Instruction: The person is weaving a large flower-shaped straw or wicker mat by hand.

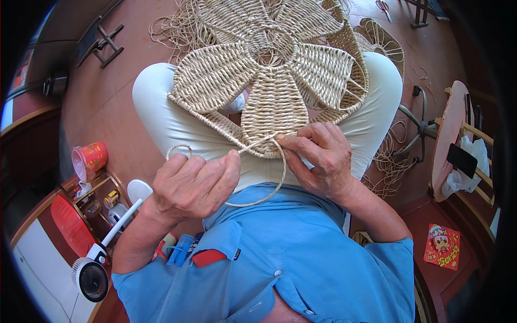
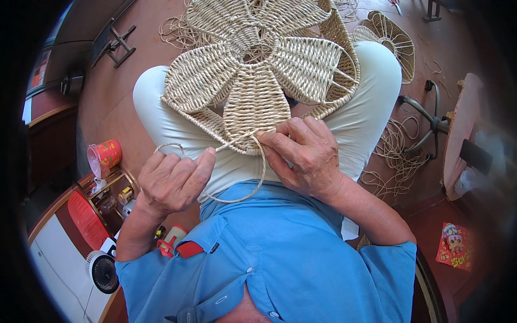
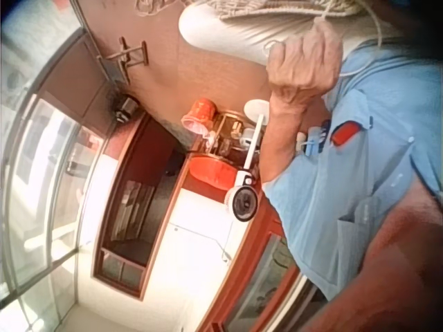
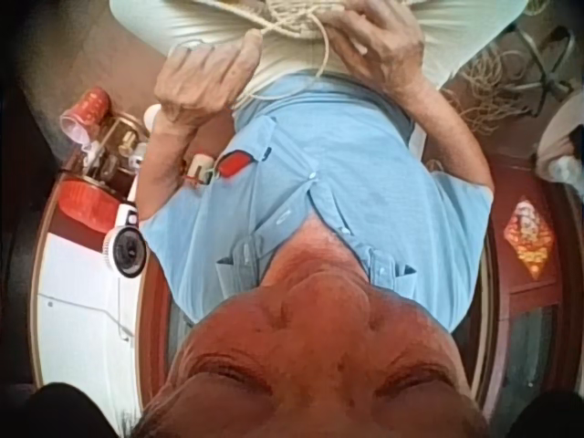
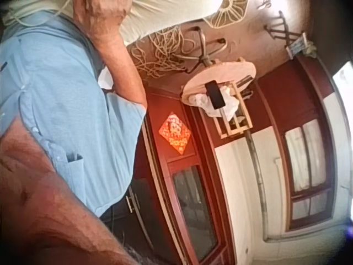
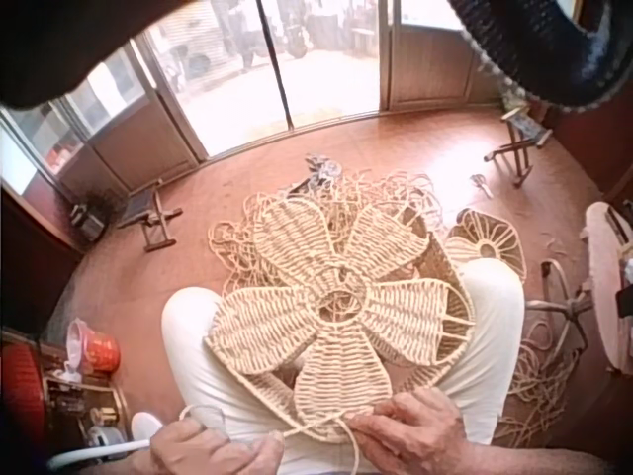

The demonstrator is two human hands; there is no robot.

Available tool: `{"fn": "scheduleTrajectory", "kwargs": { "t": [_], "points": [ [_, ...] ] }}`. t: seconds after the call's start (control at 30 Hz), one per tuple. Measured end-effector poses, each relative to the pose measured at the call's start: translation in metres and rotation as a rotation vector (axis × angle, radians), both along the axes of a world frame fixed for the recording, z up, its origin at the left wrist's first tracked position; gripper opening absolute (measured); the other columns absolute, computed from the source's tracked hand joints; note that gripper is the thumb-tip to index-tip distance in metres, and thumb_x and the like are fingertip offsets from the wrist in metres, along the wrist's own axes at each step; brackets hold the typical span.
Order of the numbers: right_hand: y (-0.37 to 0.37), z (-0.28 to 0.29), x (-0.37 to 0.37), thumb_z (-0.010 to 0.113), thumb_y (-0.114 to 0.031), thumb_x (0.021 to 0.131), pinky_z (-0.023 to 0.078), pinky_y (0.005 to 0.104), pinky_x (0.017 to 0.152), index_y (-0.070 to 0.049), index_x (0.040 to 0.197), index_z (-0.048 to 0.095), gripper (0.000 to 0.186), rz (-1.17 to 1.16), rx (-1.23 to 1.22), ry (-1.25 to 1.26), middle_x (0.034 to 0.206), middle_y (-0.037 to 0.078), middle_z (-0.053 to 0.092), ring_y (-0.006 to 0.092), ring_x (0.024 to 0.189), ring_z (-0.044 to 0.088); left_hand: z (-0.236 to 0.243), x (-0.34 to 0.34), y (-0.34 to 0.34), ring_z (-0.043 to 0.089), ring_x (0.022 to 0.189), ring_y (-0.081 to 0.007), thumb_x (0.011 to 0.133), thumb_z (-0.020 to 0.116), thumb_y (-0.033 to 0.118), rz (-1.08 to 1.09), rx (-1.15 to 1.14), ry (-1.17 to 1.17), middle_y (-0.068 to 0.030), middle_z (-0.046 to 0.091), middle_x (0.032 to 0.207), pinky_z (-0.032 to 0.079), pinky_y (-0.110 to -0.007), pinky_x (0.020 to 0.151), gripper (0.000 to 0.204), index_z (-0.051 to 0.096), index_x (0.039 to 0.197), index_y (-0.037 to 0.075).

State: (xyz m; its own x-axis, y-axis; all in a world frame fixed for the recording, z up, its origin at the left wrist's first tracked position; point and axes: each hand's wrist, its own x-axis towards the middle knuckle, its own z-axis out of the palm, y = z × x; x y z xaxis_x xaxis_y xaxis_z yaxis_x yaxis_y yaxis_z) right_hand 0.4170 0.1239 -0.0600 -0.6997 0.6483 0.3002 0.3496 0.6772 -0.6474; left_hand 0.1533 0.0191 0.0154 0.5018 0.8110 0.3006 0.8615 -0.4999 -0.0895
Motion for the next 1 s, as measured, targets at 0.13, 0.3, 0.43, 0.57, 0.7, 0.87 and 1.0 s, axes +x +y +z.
{"fn": "scheduleTrajectory", "kwargs": {
  "t": [0.13,0.3,0.43,0.57,0.7,0.87,1.0],
  "points": [
    [0.000,0.005,0.000,0.085,-0.010,0.082,0.046,0.0376,0.072,-0.017,0.114,0.080,0.033,-0.002,-0.007,0.006,0.092,0.000,0.067,0.0217,0.079,0.061,0.006,-0.006,0.011,0.047,0.059,-0.0075,0.090,0.076,0.009,-0.046,-0.017,0.040,0.0074,0.051,0.073,0.029,-0.030,0.056,0.016,0.077,0.106,0.009],
    [-0.001,0.007,0.000,0.085,-0.007,0.081,0.047,0.0374,0.073,-0.017,0.119,0.081,0.040,-0.007,-0.003,-0.026,0.092,0.000,0.069,0.0222,0.080,0.062,0.005,-0.007,0.013,0.046,0.059,-0.0089,0.089,0.078,0.010,-0.052,-0.046,0.011,0.0063,0.049,0.072,0.031,-0.030,0.055,0.022,0.078,0.111,0.009],
    [-0.002,0.006,0.000,0.084,-0.008,0.081,0.046,0.0373,0.073,-0.019,0.122,0.080,0.043,0.011,0.038,-0.056,0.092,-0.001,0.068,0.0212,0.080,0.062,0.005,-0.006,0.015,0.046,0.059,-0.0110,0.087,0.082,0.008,-0.034,-0.077,-0.039,0.0044,0.046,0.069,0.033,-0.031,0.054,0.028,0.079,0.115,0.010],
    [-0.003,0.009,0.000,0.084,-0.009,0.081,0.045,0.0373,0.073,-0.020,0.125,0.079,0.045,0.019,0.069,-0.102,0.094,-0.001,0.066,0.0207,0.081,0.060,0.008,-0.007,0.017,0.053,0.063,-0.0141,0.085,0.081,0.007,-0.010,-0.153,-0.088,0.0023,0.054,0.074,0.037,-0.032,0.056,0.031,0.077,0.116,0.010],
    [-0.005,0.006,-0.002,0.083,-0.019,0.084,0.042,0.0376,0.071,-0.018,0.122,0.077,0.039,0.008,0.116,-0.117,0.092,-0.001,0.060,0.0199,0.081,0.058,-0.007,0.000,0.017,0.069,0.079,-0.0231,0.086,0.076,0.007,0.121,-0.325,-0.260,-0.0040,0.069,0.093,0.053,-0.038,0.068,0.034,0.075,0.120,0.008],
    [-0.005,0.010,-0.003,0.084,-0.013,0.081,0.045,0.0378,0.074,-0.018,0.124,0.077,0.044,0.008,0.113,-0.166,0.095,-0.001,0.064,0.0206,0.084,0.062,-0.016,0.016,0.023,0.074,0.092,-0.0275,0.088,0.073,0.006,0.140,-0.358,-0.331,-0.0088,0.074,0.106,0.061,-0.040,0.080,0.038,0.073,0.126,0.008],
    [-0.004,0.010,-0.003,0.084,-0.013,0.082,0.045,0.0381,0.074,-0.018,0.123,0.078,0.042,0.006,0.121,-0.146,0.095,0.000,0.063,0.0207,0.084,0.062,-0.030,0.021,0.025,0.073,0.095,-0.0258,0.088,0.070,0.009,0.068,-0.372,-0.280,-0.0085,0.072,0.112,0.061,-0.037,0.079,0.041,0.073,0.129,0.009]
  ]
}}
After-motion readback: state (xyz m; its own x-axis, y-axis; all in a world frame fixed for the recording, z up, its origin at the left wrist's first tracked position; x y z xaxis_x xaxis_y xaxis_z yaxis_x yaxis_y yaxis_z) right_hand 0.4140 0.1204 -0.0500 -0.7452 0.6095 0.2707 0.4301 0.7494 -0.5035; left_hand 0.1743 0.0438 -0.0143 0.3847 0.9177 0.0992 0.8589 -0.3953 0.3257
